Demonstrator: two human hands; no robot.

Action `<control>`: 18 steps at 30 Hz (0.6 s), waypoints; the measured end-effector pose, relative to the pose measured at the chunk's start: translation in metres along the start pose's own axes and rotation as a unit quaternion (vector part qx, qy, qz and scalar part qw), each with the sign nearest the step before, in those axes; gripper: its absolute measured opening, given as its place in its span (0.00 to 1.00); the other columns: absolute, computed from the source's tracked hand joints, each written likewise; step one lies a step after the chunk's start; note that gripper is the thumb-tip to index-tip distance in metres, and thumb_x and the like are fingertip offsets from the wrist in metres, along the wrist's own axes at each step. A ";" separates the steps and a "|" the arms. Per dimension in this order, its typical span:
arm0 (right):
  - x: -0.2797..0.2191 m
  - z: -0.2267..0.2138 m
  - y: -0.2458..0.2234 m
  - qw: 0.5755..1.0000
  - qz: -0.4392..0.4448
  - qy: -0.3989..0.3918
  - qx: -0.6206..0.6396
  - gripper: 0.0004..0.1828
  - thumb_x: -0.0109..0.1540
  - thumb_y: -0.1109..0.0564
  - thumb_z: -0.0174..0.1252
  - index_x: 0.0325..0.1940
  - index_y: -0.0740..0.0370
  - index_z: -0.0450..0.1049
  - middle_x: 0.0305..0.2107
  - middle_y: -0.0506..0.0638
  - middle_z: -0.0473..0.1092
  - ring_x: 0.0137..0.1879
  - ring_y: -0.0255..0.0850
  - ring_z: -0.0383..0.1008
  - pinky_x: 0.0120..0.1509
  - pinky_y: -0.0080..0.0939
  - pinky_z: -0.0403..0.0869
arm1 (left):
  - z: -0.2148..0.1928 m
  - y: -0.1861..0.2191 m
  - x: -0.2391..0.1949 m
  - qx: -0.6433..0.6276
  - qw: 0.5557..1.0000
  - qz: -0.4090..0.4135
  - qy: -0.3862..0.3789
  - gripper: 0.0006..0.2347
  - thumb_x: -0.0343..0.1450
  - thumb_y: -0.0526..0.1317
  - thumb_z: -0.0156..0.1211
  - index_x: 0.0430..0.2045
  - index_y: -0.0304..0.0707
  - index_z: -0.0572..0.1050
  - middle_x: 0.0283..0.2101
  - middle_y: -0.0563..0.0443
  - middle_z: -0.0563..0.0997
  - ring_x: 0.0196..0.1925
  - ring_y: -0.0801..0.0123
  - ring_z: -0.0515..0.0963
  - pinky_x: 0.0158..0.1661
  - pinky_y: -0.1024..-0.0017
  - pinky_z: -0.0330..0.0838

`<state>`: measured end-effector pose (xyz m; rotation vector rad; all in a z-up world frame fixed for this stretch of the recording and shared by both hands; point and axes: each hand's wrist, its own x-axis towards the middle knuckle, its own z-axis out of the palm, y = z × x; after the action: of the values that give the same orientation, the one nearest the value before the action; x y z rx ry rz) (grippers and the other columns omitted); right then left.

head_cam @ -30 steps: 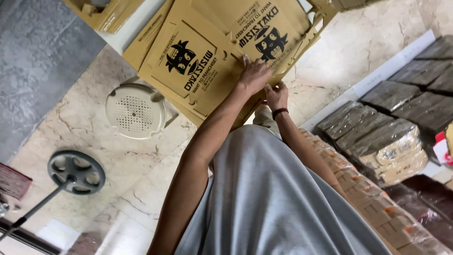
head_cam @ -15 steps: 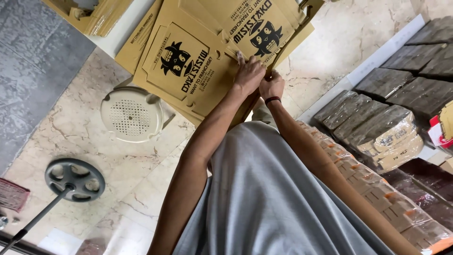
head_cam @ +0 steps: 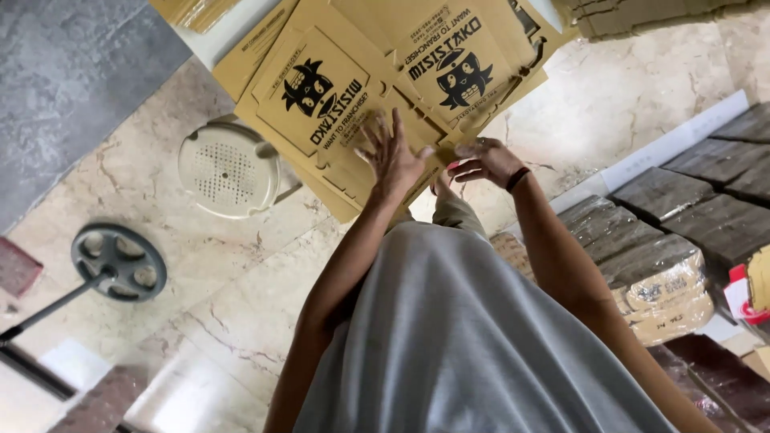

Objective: Stripping waste material from die-cut cardboard sheets and folding them into boxes for packaging.

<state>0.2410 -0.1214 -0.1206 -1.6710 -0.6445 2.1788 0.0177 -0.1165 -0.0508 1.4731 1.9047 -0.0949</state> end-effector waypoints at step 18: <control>0.069 -0.024 0.022 0.828 -0.125 -0.097 -0.539 0.22 0.75 0.50 0.46 0.41 0.71 0.75 0.28 0.58 0.79 0.33 0.46 0.82 0.50 0.46 0.83 | 0.106 0.017 0.050 -0.054 0.982 -0.178 0.001 0.53 0.69 0.50 0.71 0.75 0.48 0.25 0.76 0.32 0.20 0.72 0.16 0.19 0.48 0.06 0.41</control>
<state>0.2469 -0.1016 -0.1939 -1.5812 -2.3193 1.8463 0.0794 -0.1185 -0.1521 1.0492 2.1230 -0.1511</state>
